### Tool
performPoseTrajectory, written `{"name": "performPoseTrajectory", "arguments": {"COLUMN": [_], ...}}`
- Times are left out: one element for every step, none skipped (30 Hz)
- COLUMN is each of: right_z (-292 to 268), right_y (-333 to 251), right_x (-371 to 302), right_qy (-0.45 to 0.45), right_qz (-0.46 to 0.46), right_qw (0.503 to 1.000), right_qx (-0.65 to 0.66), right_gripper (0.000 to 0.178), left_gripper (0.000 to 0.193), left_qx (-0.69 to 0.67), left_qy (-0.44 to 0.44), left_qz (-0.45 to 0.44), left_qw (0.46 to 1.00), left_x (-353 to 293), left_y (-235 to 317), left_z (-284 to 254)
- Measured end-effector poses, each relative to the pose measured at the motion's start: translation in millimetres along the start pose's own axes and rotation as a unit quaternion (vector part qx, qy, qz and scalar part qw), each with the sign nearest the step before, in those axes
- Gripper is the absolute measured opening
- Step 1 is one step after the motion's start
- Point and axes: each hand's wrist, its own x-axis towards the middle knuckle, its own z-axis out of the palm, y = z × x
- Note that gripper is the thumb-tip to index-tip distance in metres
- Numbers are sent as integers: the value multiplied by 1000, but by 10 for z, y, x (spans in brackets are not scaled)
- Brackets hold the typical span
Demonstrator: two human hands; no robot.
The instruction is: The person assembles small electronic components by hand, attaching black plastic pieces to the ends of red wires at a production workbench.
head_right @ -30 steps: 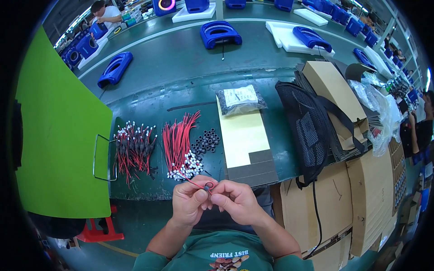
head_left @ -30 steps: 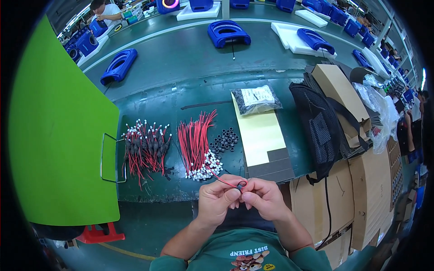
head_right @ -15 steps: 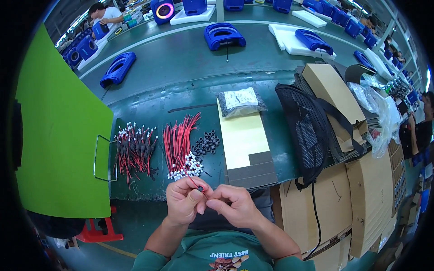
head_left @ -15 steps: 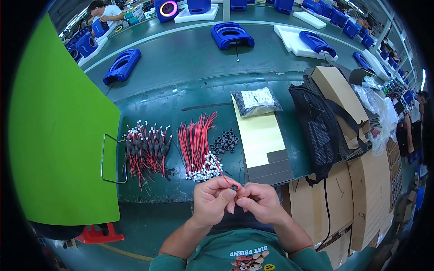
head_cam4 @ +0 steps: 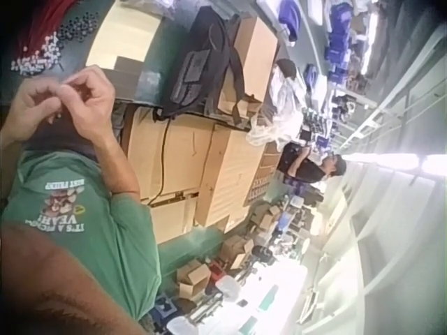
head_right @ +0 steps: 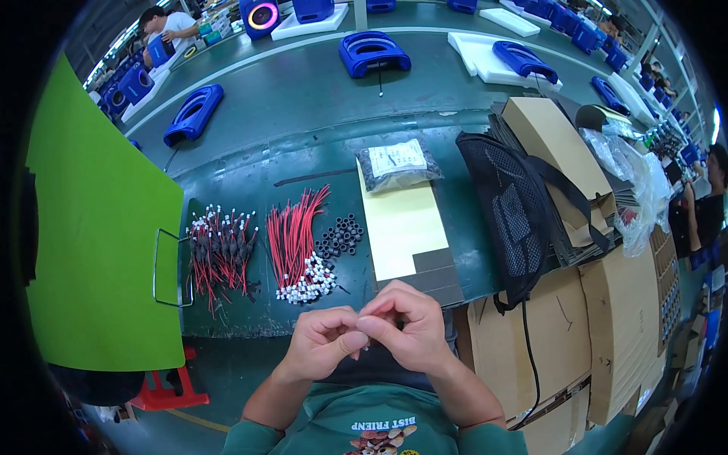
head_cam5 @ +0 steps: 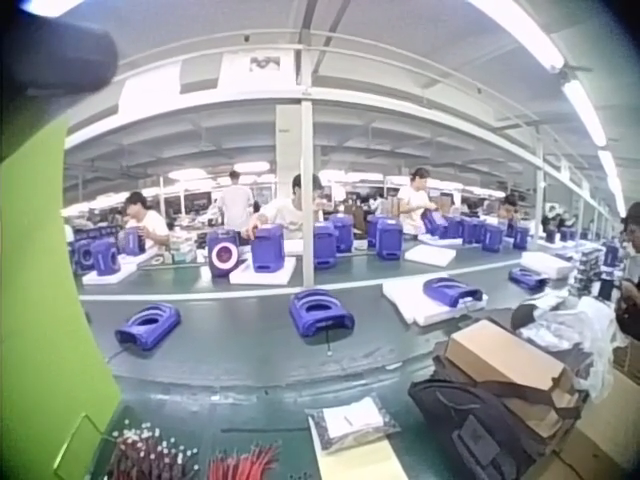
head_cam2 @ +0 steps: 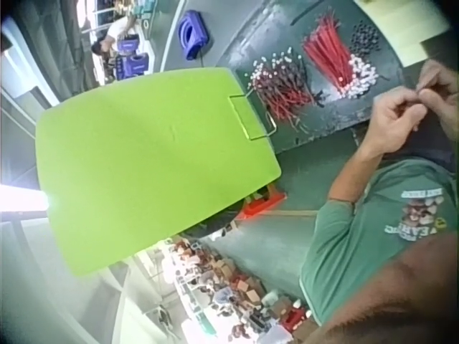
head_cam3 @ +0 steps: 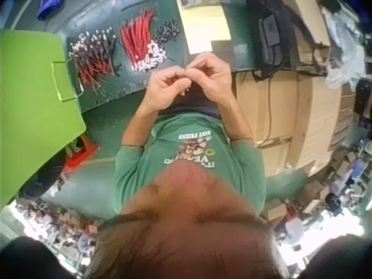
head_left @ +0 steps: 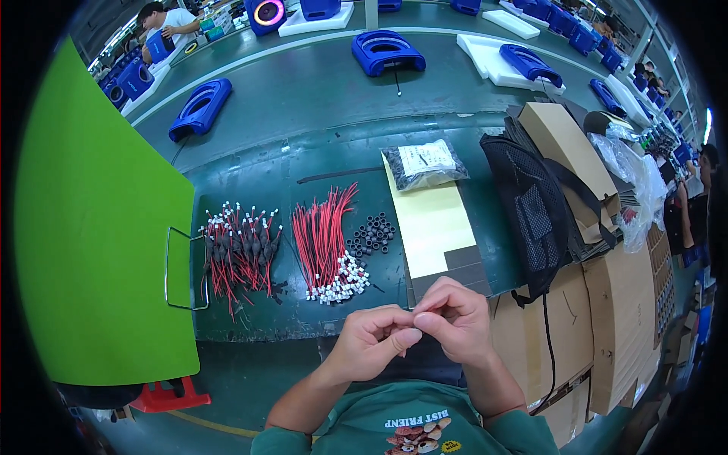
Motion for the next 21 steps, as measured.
{"name": "performPoseTrajectory", "arguments": {"right_z": [4, 13, 16, 5, -17, -29, -27, -33, -38, -41, -41, -47, -68, -87, -100, -102, -112, -125, -163, -170, -167], "right_y": [-7, -12, -14, -10, -3, 5, 12, 21, 31, 45, 65, 75, 72, 58, 43, 21, -10, -31, -10, -17, -29], "right_x": [7, 1, -4, -5, -1, 0, -12, -23, -37, -59, -95, -115, -115, -115, -116, -121, -114, -109, -133, -146, -154], "right_qy": [0, 4, 7, 8, -3, -14, -13, 8, 29, 29, 52, 75, 77, 112, 149, 150, 169, 188, 169, 172, 205], "right_qz": [0, 13, 26, 26, 27, 28, 28, 15, 2, 1, 3, 5, 5, -8, -21, -21, -28, -34, -49, -50, -81], "right_qw": [1000, 1000, 998, 998, 997, 997, 997, 997, 997, 997, 994, 990, 989, 987, 982, 982, 976, 969, 973, 973, 967], "right_qx": [0, 28, 56, 56, 66, 75, 75, 73, 71, 71, 97, 123, 123, 118, 112, 112, 135, 158, 148, 146, 129], "right_gripper": [6, 7, 11, 11, 14, 17, 17, 18, 20, 20, 18, 17, 17, 13, 9, 9, 5, 3, 7, 7, 7], "left_gripper": [13, 13, 13, 13, 12, 12, 12, 11, 11, 11, 11, 11, 11, 13, 15, 15, 16, 17, 17, 18, 19], "left_qx": [0, -12, -24, -24, 17, 58, 58, 97, 136, 136, 164, 191, 191, 210, 229, 228, 243, 257, 256, 246, 235], "left_qy": [0, 0, 0, -1, -10, -19, -20, -10, 0, 0, -13, -27, -29, -4, 21, 19, 35, 52, 50, 114, 178], "left_qz": [0, -12, -25, -26, -4, 17, 17, 43, 69, 70, 74, 77, 77, 94, 111, 111, 143, 174, 176, 175, 172], "left_qw": [1000, 1000, 999, 999, 1000, 998, 998, 994, 988, 988, 984, 978, 978, 973, 967, 967, 959, 949, 949, 946, 940], "left_x": [4, -5, -11, -8, 6, 18, 26, 49, 71, 86, 94, 109, 144, 182, 215, 240, 277, 305, 327, 341, 342], "left_y": [2, -1, -3, -15, -32, -40, -36, -30, -22, -6, 15, 37, 59, 92, 118, 136, 153, 166, 169, 150, 128], "left_z": [12, 32, 44, 41, 30, 23, 18, 14, 10, 7, 6, 9, 21, 38, 55, 67, 80, 101, 155, 236, 288]}}
